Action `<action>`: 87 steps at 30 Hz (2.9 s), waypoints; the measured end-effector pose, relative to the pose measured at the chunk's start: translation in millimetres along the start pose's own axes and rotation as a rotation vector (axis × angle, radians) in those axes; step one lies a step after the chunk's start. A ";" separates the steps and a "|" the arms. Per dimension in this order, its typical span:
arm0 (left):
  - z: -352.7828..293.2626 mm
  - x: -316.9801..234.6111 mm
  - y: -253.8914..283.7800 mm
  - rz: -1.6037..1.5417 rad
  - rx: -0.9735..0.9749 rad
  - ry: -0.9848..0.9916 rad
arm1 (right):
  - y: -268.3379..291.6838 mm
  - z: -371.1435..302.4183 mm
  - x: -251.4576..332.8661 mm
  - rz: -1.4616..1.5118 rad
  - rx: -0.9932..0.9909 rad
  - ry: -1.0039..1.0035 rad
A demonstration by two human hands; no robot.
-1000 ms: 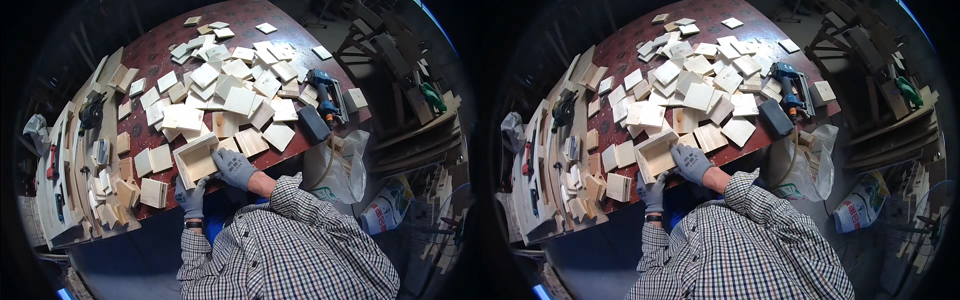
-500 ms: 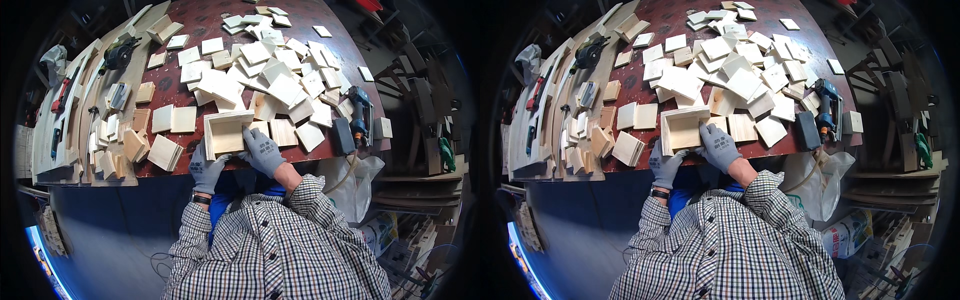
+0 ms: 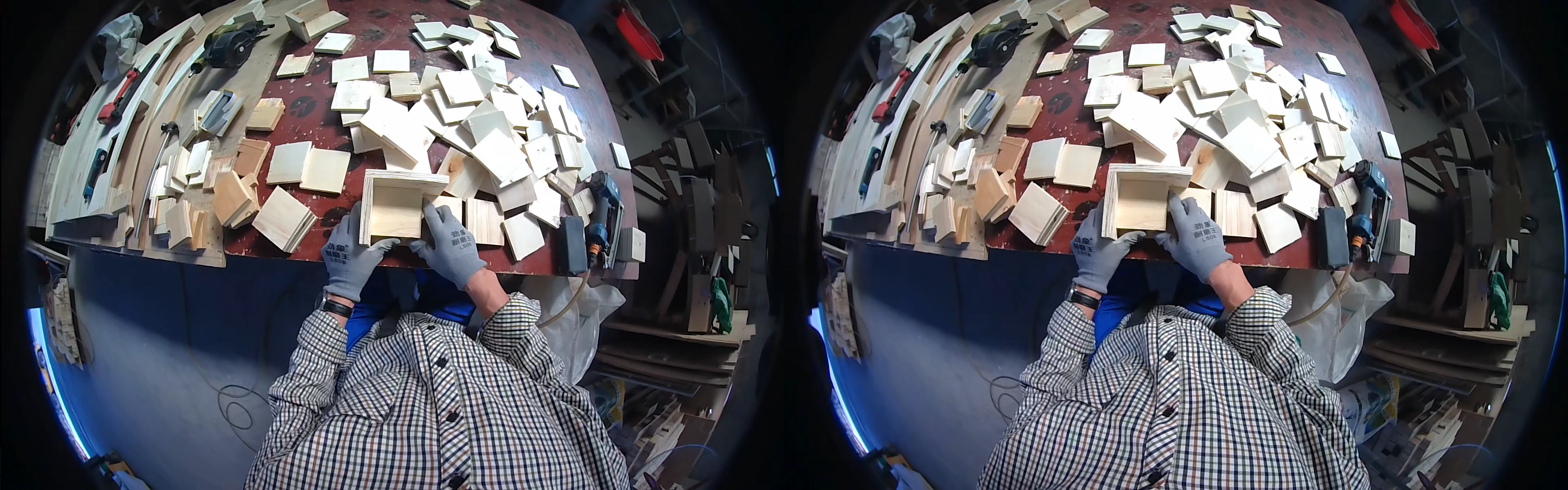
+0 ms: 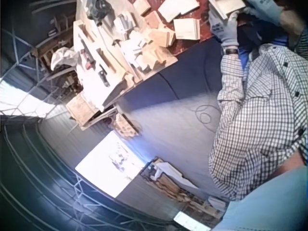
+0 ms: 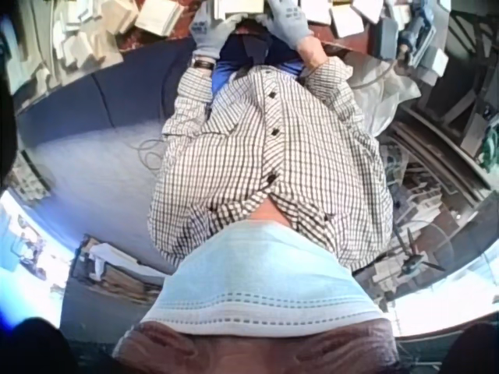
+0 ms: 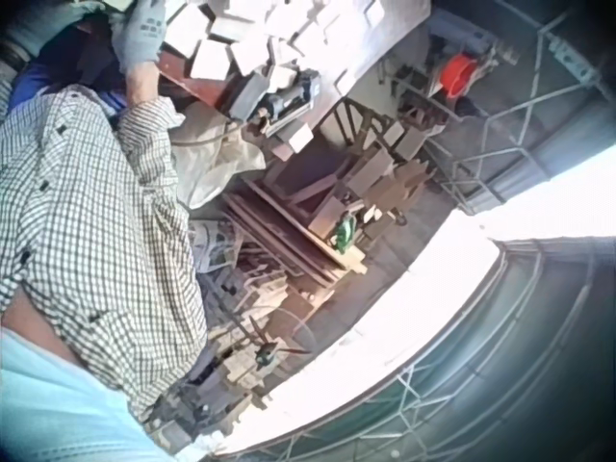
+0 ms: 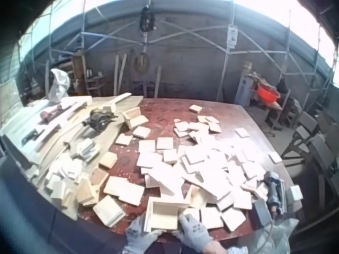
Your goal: The person assembles small wooden boxes by hand, arranging four cut pieces into a rectangular frame and securing them with a pneumatic nail gun. The person repeats this process multiple times, stacking completed boxes on the workbench.
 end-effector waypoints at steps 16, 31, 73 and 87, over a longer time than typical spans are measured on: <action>-0.4 -1.2 -2.7 -0.011 0.054 0.002 | 7.3 4.4 1.6 0.143 -0.029 -0.098; 0.2 1.2 -2.4 -0.193 -0.035 0.219 | 8.8 -0.3 -6.2 0.181 -0.103 -0.140; -7.7 18.8 3.8 -0.155 0.014 0.203 | 242.4 -40.9 -160.0 0.086 -0.819 -0.450; 0.0 5.6 -5.1 -0.080 0.011 0.000 | 256.0 -50.2 -411.9 -0.335 -0.129 -1.123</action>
Point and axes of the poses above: each hand's wrist, its own z-axis towards the middle knuckle, its own y-axis out of the back of the hand, x = y × z, the point moved 10 cm from there along z, towards the middle knuckle, and after that the axes turned 13 degrees about -x, right-handed, at the moved point
